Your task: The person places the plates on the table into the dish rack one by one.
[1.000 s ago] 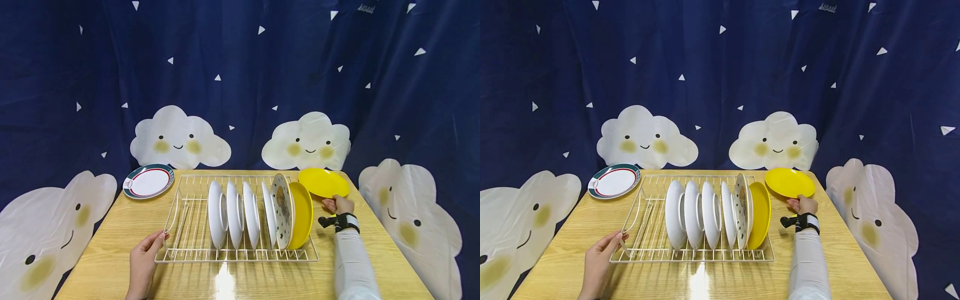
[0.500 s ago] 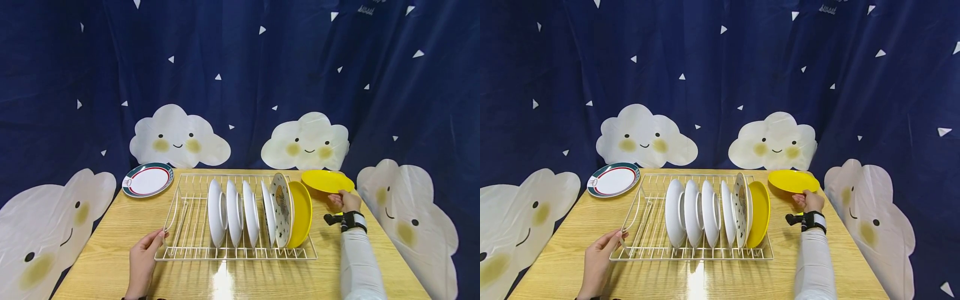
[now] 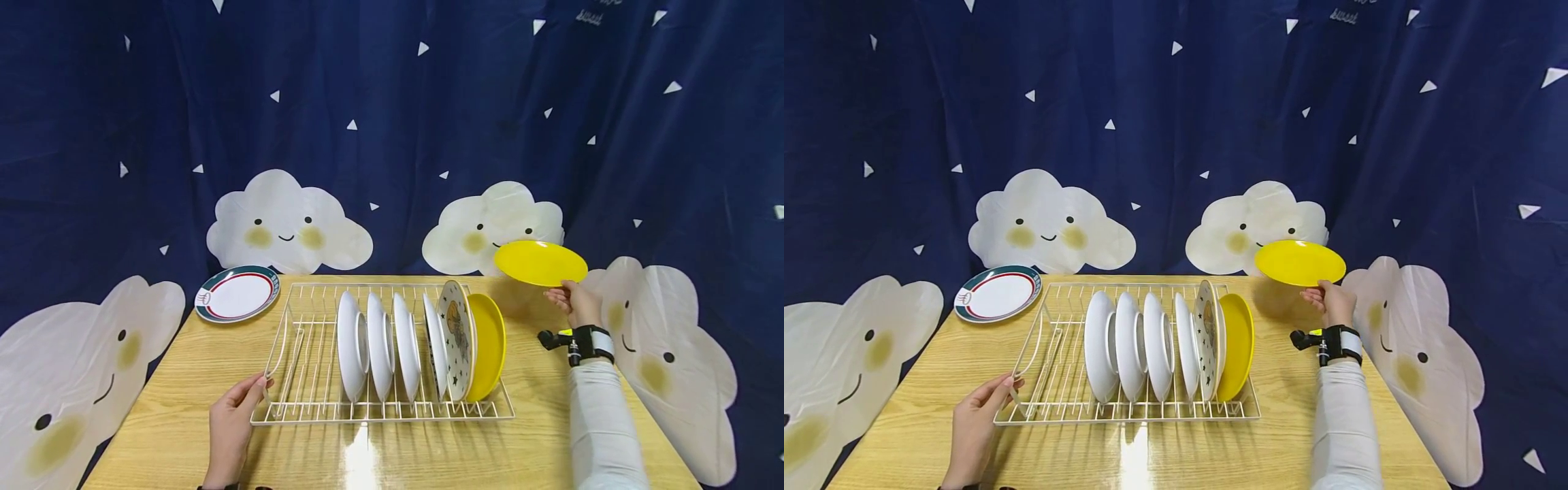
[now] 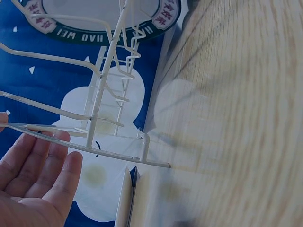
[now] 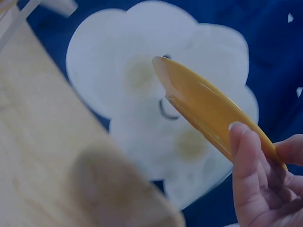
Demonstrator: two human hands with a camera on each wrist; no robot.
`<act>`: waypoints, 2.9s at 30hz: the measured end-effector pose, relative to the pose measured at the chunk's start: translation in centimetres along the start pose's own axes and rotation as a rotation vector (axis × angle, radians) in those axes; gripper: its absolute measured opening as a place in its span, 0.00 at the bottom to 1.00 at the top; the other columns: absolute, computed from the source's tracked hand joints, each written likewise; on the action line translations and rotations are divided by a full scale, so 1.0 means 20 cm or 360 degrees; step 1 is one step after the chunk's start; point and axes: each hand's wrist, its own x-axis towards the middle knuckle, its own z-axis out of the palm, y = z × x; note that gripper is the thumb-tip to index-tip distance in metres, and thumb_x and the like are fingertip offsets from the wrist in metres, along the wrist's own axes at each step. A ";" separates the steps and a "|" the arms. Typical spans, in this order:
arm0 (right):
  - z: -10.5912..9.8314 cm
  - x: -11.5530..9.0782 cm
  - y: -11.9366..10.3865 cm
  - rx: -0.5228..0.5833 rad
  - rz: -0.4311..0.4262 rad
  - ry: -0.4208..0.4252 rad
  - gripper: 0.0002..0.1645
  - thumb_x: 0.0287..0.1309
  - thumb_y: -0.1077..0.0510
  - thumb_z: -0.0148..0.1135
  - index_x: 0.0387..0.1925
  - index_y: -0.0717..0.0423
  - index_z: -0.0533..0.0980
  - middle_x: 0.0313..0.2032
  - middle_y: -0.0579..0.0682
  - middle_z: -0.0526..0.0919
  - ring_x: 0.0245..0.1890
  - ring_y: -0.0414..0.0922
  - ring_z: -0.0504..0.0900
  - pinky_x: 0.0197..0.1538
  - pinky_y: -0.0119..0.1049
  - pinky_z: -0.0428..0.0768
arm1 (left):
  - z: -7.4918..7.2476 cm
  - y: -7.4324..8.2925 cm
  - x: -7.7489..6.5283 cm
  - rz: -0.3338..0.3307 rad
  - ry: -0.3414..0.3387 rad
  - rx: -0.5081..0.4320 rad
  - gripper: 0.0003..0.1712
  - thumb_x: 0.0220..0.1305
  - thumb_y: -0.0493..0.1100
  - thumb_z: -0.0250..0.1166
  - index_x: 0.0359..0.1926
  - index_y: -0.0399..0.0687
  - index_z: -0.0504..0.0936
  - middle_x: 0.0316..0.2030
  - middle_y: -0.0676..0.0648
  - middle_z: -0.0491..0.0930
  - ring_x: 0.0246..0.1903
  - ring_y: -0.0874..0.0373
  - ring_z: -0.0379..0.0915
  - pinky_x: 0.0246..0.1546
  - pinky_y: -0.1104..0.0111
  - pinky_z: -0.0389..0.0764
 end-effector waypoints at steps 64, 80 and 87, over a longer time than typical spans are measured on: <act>1.51 -0.80 -0.24 -0.1453 -0.0809 -0.1118 0.18 0.64 0.57 0.54 0.21 0.62 0.79 0.15 0.53 0.80 0.12 0.45 0.77 0.18 0.30 0.73 | 0.00 -0.01 -0.01 -0.0027 -0.0019 0.0023 0.19 0.66 0.44 0.64 0.51 0.33 0.82 0.31 0.62 0.87 0.35 0.71 0.81 0.37 0.81 0.79; 1.86 -1.06 0.04 -0.2321 -0.1400 -0.1032 0.24 0.58 0.55 0.60 0.09 0.50 0.64 0.10 0.42 0.66 0.11 0.38 0.67 0.15 0.27 0.62 | -0.02 -0.02 -0.01 -0.0068 -0.0014 0.0019 0.20 0.66 0.46 0.64 0.52 0.34 0.82 0.30 0.64 0.87 0.35 0.71 0.81 0.36 0.82 0.78; 1.95 -1.15 0.13 -0.2683 -0.1720 -0.0989 0.16 0.52 0.57 0.63 0.15 0.48 0.67 0.20 0.43 0.67 0.21 0.39 0.69 0.17 0.31 0.69 | -0.02 -0.01 -0.01 -0.0012 -0.0017 0.0026 0.20 0.66 0.45 0.64 0.51 0.33 0.82 0.30 0.64 0.87 0.34 0.71 0.81 0.37 0.81 0.78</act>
